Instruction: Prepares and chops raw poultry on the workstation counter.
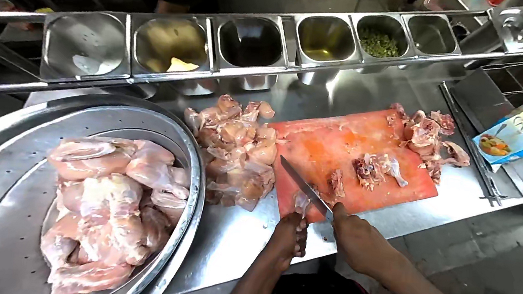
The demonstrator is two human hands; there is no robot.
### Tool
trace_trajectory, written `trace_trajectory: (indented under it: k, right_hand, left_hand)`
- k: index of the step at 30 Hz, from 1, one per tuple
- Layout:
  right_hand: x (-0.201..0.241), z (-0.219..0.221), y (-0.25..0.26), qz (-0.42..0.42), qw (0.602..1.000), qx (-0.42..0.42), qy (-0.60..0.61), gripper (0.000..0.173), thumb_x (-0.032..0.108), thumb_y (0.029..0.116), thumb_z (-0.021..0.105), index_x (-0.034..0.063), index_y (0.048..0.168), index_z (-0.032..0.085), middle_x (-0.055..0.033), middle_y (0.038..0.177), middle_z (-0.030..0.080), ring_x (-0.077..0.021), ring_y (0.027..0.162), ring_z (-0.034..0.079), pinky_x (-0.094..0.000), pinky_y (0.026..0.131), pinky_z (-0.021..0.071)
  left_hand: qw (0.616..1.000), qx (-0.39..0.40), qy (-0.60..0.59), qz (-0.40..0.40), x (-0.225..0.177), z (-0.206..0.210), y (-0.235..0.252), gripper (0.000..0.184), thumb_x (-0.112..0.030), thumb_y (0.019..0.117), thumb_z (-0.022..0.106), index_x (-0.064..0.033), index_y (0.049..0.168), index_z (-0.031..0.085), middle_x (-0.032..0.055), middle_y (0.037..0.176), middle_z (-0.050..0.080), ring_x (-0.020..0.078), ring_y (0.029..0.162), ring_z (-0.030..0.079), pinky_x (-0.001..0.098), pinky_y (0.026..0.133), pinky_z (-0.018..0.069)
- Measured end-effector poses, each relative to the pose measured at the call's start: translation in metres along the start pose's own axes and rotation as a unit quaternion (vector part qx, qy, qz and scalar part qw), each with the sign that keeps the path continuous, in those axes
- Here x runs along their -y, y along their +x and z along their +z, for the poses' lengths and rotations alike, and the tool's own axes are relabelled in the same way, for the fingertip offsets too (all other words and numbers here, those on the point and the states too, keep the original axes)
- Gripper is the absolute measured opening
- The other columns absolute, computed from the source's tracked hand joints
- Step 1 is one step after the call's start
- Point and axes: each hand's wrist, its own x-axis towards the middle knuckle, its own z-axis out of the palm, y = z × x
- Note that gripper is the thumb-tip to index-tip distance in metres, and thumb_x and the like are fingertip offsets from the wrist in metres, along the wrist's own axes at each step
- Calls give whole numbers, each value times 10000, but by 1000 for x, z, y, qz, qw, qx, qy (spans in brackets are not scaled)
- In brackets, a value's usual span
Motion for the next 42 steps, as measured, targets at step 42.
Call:
trace_trajectory:
  k: [42]
  right_hand:
    - [-86, 28, -24, -69, 966, -85, 234, 372, 353, 1095, 445, 100, 1365, 480, -127, 848, 629, -287, 691, 665, -500, 657, 575]
  left_hand:
    - [876, -176, 399, 204, -22, -63, -24, 428, -287, 1125, 338, -34, 1003, 661, 27, 698, 597, 147, 579, 583, 340, 586, 537]
